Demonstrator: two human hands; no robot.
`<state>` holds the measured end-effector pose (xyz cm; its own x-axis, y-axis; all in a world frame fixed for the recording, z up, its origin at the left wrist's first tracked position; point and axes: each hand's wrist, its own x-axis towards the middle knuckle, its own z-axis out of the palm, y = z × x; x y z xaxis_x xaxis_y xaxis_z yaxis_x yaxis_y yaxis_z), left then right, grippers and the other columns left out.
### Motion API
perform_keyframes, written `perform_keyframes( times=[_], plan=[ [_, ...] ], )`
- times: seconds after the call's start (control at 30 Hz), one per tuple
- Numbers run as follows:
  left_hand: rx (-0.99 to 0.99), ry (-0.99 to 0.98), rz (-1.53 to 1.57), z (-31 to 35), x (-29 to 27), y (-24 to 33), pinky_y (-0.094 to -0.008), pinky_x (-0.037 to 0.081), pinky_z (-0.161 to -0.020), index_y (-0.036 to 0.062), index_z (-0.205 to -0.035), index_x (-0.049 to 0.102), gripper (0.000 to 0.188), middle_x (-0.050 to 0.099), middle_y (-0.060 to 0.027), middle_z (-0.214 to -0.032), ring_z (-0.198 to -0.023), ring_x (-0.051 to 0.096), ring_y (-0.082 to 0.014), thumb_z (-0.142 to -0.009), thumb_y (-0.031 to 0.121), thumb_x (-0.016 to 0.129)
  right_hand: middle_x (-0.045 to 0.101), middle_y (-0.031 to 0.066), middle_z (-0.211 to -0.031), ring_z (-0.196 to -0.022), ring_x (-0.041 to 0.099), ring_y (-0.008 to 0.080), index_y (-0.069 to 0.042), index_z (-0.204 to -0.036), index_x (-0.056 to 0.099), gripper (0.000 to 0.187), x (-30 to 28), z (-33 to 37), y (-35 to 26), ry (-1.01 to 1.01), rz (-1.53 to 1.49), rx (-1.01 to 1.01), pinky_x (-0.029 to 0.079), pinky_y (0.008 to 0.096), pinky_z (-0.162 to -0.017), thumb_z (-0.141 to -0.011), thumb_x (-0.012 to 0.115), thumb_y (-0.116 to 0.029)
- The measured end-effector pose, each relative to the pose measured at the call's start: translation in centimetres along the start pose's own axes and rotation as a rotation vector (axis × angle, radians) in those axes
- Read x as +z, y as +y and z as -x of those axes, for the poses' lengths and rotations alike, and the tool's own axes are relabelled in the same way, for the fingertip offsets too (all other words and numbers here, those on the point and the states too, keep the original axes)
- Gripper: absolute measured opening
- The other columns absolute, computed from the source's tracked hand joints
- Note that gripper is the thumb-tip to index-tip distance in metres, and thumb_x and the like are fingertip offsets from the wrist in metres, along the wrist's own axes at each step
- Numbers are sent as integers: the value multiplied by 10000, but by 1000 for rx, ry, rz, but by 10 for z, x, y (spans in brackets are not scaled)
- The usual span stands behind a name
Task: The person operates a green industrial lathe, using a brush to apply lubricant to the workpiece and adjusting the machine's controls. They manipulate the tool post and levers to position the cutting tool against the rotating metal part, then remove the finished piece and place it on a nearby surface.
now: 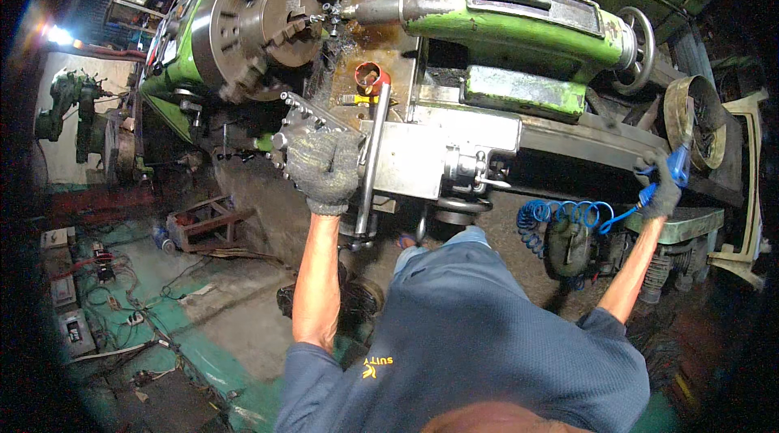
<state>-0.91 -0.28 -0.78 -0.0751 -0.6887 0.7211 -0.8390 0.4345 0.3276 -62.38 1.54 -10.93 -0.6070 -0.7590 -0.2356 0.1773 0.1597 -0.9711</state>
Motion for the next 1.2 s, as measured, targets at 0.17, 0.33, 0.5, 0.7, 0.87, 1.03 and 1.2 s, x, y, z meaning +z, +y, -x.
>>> perform_keyframes(
  times=[0.17, 0.33, 0.5, 0.7, 0.87, 1.03, 1.2],
  plan=[
    [-35, -54, 32, -9, -2, 9, -408, 478, -709, 53, -758, 693, 87, 649, -89, -742, -712, 603, -289, -805, 78, 762, 672, 37, -757, -637, 608, 163, 12, -949, 702, 340, 14, -48, 79, 84, 572, -90, 501, 360, -592, -823, 801, -287],
    [-115, -56, 35, -6, -2, 9, -413, 445, -649, 59, -706, 670, 125, 611, -92, -670, -651, 567, -286, -805, 57, 745, 705, 109, -845, -708, 678, 221, 78, -1001, 684, 341, 70, 27, 68, -87, 273, -262, 551, 394, -697, -877, 752, -232],
    [-45, -54, -37, 3, -4, -4, -407, 434, -590, 67, -678, 654, 144, 602, -88, -639, -603, 567, -277, -793, 38, 736, 715, 128, -890, -743, 681, 196, 90, -1138, 646, 262, 121, 109, 15, -217, 28, -378, 570, 349, -774, -923, 679, -57],
    [54, -38, -148, 26, 12, -29, -447, 458, -584, 119, -706, 685, 63, 612, -79, -646, -587, 583, -320, -737, 151, 730, 738, 70, -887, -753, 660, 133, -8, -1159, 700, 409, 272, 136, -19, -639, 448, -376, 534, 301, -714, -842, 816, -238],
    [144, -11, -192, 8, 8, -21, -462, 440, -523, 140, -678, 657, 101, 582, -69, -615, -567, 581, -306, -747, 155, 730, 719, 234, -975, -954, 699, 405, -75, -1088, 711, 392, 451, 123, -37, -882, 1024, -702, 547, 469, -847, -843, 666, -376],
    [148, 55, -208, 8, 10, -21, -465, 433, -507, 155, -681, 619, 133, 537, -61, -600, -543, 552, -298, -783, 191, 696, 720, 235, -1026, -1009, 698, 396, -81, -1047, 739, 328, 532, 124, -15, -1011, 1163, -745, 546, 474, -892, -814, 598, -263],
    [214, -6, -283, 8, 2, -20, -454, 457, -535, 161, -738, 649, 77, 589, -61, -657, -605, 600, -289, -774, 200, 706, 717, 237, -1063, -1037, 693, 397, -83, -1076, 740, 345, 560, 132, -17, -1059, 1198, -727, 539, 485, -919, -830, 576, -261]
  ],
)
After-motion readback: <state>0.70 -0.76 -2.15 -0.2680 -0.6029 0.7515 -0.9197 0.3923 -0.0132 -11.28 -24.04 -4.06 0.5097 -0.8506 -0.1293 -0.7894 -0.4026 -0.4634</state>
